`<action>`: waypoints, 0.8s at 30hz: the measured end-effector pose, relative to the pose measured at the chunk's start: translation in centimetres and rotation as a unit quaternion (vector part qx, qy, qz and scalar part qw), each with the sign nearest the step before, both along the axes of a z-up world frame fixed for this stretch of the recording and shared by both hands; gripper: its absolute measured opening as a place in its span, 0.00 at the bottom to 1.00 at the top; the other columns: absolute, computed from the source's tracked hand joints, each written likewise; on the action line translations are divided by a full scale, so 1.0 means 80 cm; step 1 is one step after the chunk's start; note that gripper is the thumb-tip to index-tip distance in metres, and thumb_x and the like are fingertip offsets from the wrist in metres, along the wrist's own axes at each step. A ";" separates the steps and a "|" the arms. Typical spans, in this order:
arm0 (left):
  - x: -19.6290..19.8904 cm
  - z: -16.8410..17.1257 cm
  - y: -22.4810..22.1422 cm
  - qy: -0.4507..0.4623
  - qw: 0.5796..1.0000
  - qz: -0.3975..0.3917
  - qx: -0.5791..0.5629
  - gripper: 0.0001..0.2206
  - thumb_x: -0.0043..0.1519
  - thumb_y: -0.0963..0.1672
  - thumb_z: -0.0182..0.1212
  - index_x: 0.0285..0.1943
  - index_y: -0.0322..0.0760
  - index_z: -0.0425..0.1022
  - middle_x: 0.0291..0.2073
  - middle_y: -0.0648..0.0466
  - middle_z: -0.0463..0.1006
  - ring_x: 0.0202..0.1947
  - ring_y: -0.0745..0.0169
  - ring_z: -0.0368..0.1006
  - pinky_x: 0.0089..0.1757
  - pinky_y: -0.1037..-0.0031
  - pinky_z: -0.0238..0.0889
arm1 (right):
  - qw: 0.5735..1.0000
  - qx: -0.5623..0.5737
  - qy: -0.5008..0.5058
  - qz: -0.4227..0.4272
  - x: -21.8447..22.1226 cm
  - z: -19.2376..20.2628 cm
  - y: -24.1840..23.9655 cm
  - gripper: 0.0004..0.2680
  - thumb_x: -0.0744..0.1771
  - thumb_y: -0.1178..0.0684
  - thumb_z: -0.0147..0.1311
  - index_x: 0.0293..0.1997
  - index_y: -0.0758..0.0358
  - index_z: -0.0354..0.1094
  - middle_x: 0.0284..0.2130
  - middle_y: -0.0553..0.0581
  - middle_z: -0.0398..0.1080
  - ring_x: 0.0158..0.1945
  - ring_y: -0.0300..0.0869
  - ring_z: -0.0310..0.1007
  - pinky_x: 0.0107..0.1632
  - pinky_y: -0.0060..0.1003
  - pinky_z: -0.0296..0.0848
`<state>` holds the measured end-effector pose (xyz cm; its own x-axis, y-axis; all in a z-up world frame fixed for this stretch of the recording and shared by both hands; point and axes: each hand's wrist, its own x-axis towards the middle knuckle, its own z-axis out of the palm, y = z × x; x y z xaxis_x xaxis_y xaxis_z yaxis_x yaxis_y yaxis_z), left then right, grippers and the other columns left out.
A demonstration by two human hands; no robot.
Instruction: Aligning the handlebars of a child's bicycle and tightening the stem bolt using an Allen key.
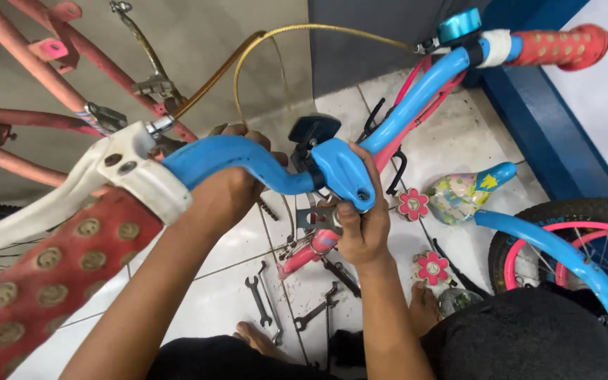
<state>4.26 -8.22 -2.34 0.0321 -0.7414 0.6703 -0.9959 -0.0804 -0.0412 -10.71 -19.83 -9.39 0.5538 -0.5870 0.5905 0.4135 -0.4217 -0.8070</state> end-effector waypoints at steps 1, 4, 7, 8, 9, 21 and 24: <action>0.005 -0.006 0.000 -0.003 1.000 -0.003 -0.004 0.07 0.63 0.37 0.67 0.32 0.32 0.77 0.25 0.43 0.73 0.28 0.43 0.71 0.33 0.62 0.62 | 1.000 -0.004 -0.003 -0.003 0.001 -0.004 -0.005 0.26 0.70 0.38 0.43 0.72 0.70 0.52 0.21 0.54 0.71 0.27 0.35 0.68 0.37 0.27 0.70; 0.023 -0.035 -0.006 0.135 0.984 0.004 0.112 0.05 0.65 0.42 0.60 0.35 0.40 0.73 0.33 0.51 0.70 0.38 0.45 0.69 0.38 0.63 0.61 | 1.000 0.004 -0.004 -0.005 0.001 -0.020 -0.016 0.27 0.69 0.37 0.44 0.71 0.72 0.53 0.21 0.56 0.72 0.25 0.36 0.67 0.34 0.27 0.68; 0.043 -0.062 -0.013 0.230 0.933 0.098 0.260 0.15 0.59 0.43 0.64 0.54 0.56 0.78 0.64 0.63 0.62 0.68 0.51 0.60 0.59 0.64 0.58 | 1.000 -0.012 -0.022 0.006 0.003 -0.031 -0.017 0.27 0.70 0.38 0.43 0.70 0.73 0.52 0.21 0.58 0.74 0.23 0.36 0.67 0.32 0.29 0.69; 0.049 -0.060 -0.018 0.246 0.915 0.071 0.313 0.16 0.61 0.44 0.61 0.59 0.57 0.76 0.67 0.63 0.61 0.71 0.52 0.55 0.64 0.65 0.49 | 1.000 -0.012 -0.026 0.005 0.004 -0.025 -0.015 0.27 0.70 0.37 0.42 0.70 0.74 0.52 0.22 0.57 0.74 0.23 0.36 0.68 0.33 0.28 0.69; 0.055 -0.058 -0.025 0.263 0.893 0.041 0.364 0.18 0.63 0.45 0.58 0.64 0.57 0.74 0.70 0.64 0.61 0.74 0.53 0.50 0.68 0.67 0.39 | 1.000 -0.013 -0.027 0.002 0.004 -0.018 -0.014 0.28 0.70 0.36 0.41 0.70 0.75 0.53 0.22 0.57 0.74 0.24 0.35 0.68 0.34 0.27 0.69; 0.046 -0.122 -0.050 0.325 0.926 -0.164 0.104 0.26 0.67 0.41 0.57 0.76 0.39 0.58 0.79 0.43 0.48 0.81 0.40 0.36 0.76 0.48 0.36 | 0.982 0.160 -0.041 0.089 0.012 -0.060 -0.006 0.33 0.68 0.25 0.36 0.74 0.64 0.46 0.67 0.68 0.58 0.57 0.50 0.71 0.48 0.38 0.82; 0.002 -0.002 -0.038 0.411 0.890 -0.079 0.180 0.22 0.69 0.39 0.43 0.71 0.11 0.56 0.68 0.11 0.49 0.63 -0.01 0.50 0.62 0.29 0.44 | 0.998 0.057 -0.019 0.037 0.011 -0.063 -0.006 0.34 0.71 0.21 0.34 0.75 0.64 0.46 0.72 0.64 0.52 0.71 0.55 0.63 0.73 0.50 0.67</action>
